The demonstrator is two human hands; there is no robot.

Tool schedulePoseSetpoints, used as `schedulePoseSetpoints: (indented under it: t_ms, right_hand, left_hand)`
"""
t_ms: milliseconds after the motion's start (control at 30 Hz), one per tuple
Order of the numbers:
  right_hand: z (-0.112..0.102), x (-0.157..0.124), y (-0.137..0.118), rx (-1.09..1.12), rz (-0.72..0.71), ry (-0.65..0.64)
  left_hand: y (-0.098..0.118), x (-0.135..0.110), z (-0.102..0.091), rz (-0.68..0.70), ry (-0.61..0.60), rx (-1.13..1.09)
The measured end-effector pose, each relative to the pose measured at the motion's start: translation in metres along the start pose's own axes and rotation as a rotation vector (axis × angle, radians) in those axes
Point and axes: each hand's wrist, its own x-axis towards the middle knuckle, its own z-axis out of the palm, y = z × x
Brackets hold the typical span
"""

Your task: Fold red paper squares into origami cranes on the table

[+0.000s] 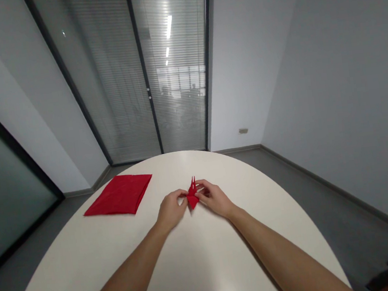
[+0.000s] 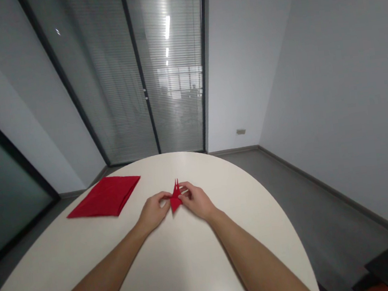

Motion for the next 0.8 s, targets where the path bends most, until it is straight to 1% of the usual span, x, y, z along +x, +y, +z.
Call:
schedulePoseSetpoints:
  t_ms: [100,200,267,367,467,667,800]
  right_hand:
    - [0.0,0.0,0.0,-0.05,-0.022,0.046]
    - [0.0,-0.001,-0.003,-0.134,-0.085,0.113]
    - [0.0,-0.002,-0.007,-0.146,-0.131,0.155]
    - [-0.001,-0.004,-0.014,-0.167,-0.186,0.206]
    - [-0.002,-0.004,-0.015,-0.24,-0.225,0.217]
    - [-0.004,-0.002,-0.009,-0.285,-0.226,0.242]
    - [-0.005,-0.002,-0.012,-0.279,-0.205,0.259]
  left_hand:
    - [0.0,0.0,0.0,0.022,-0.003,-0.008]
    - [0.003,0.0,-0.001,0.035,0.021,-0.019]
    - [0.005,0.0,-0.002,0.052,0.029,-0.015]
    - [0.005,0.001,-0.002,0.092,0.039,0.035]
    - [0.004,0.001,-0.002,0.102,0.045,0.088]
    - [0.002,0.001,-0.003,0.076,0.051,0.118]
    - [0.003,0.001,-0.003,0.071,0.057,0.132]
